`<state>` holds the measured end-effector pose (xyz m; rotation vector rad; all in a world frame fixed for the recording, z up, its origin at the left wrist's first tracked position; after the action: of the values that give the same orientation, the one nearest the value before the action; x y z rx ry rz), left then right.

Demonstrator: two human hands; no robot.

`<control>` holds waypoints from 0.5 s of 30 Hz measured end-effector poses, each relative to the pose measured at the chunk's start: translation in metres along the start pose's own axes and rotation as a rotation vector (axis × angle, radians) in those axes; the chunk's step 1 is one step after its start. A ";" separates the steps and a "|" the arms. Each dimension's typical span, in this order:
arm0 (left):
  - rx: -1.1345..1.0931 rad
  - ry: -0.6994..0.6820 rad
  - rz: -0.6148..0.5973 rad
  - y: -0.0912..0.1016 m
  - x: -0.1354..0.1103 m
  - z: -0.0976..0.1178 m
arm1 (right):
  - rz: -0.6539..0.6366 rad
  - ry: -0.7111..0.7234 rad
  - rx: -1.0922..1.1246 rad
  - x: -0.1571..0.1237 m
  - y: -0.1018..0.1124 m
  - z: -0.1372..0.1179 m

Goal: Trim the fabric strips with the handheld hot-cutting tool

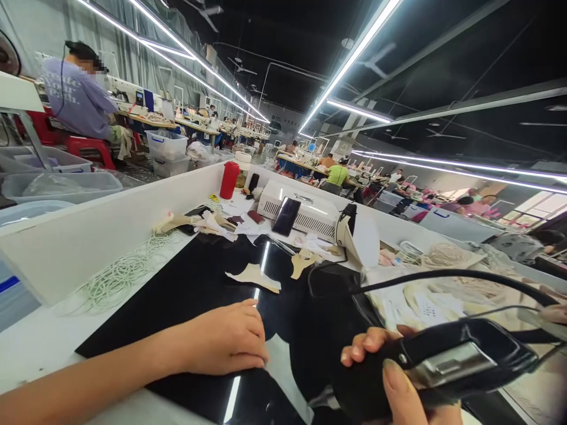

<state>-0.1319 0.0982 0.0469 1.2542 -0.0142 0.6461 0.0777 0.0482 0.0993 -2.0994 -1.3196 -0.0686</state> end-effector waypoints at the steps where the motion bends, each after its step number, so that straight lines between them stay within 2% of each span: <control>1: -0.013 -0.009 0.009 -0.002 0.000 0.004 | 0.017 0.018 -0.027 0.004 0.006 -0.001; 4: -0.069 -0.025 0.053 -0.005 -0.001 0.012 | 0.082 0.055 -0.075 0.013 0.018 -0.004; 6: -0.103 -0.026 0.056 -0.006 0.001 0.015 | 0.087 0.067 -0.062 0.013 0.014 -0.004; 12: -0.133 -0.017 -0.162 -0.014 0.004 0.012 | -0.073 0.061 0.049 -0.005 -0.026 0.005; 15: -0.156 -0.006 -0.189 -0.015 0.004 0.011 | -0.101 0.046 0.072 -0.014 -0.039 0.008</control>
<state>-0.1183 0.0875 0.0389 1.0915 0.0481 0.4685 0.0364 0.0529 0.1068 -1.9596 -1.3797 -0.1105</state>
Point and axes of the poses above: each hand's wrist, its own x-axis towards the middle knuckle, its own y-axis out of the back of the hand, z = x × y, the point moved 7 cm from there along x, towards the middle knuckle, and after that the axes turned 9 degrees about x, right-handed, at the moved point
